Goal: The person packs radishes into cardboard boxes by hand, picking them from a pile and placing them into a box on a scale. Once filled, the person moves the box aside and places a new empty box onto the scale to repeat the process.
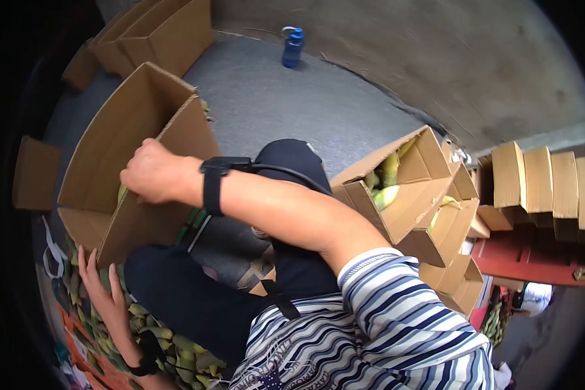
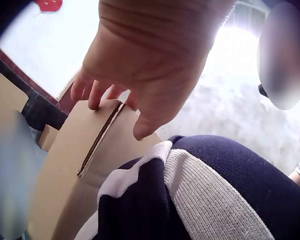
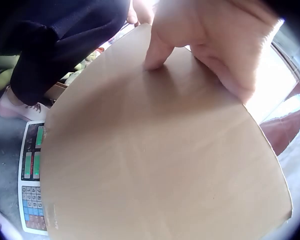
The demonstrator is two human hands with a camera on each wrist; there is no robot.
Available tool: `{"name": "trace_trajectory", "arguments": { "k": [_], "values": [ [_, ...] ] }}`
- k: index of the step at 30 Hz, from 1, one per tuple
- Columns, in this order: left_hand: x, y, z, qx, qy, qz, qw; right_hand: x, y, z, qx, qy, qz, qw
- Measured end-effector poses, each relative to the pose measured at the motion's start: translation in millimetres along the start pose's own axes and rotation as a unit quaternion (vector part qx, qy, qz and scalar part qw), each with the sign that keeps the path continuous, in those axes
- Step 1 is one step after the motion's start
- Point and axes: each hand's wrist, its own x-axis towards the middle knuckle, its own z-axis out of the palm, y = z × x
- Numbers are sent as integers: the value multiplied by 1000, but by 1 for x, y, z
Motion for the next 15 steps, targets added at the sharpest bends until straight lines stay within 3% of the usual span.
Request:
{"name": "trace_trajectory", "arguments": {
  "k": [10,15],
  "values": [
    [0,2,1,-6,0,-4,1000,15,-16,-12,18,-109,25,994],
    [2,-5,2,6,0,-2,1000,16,-18,-26,50,-28,62,996]
  ]
}}
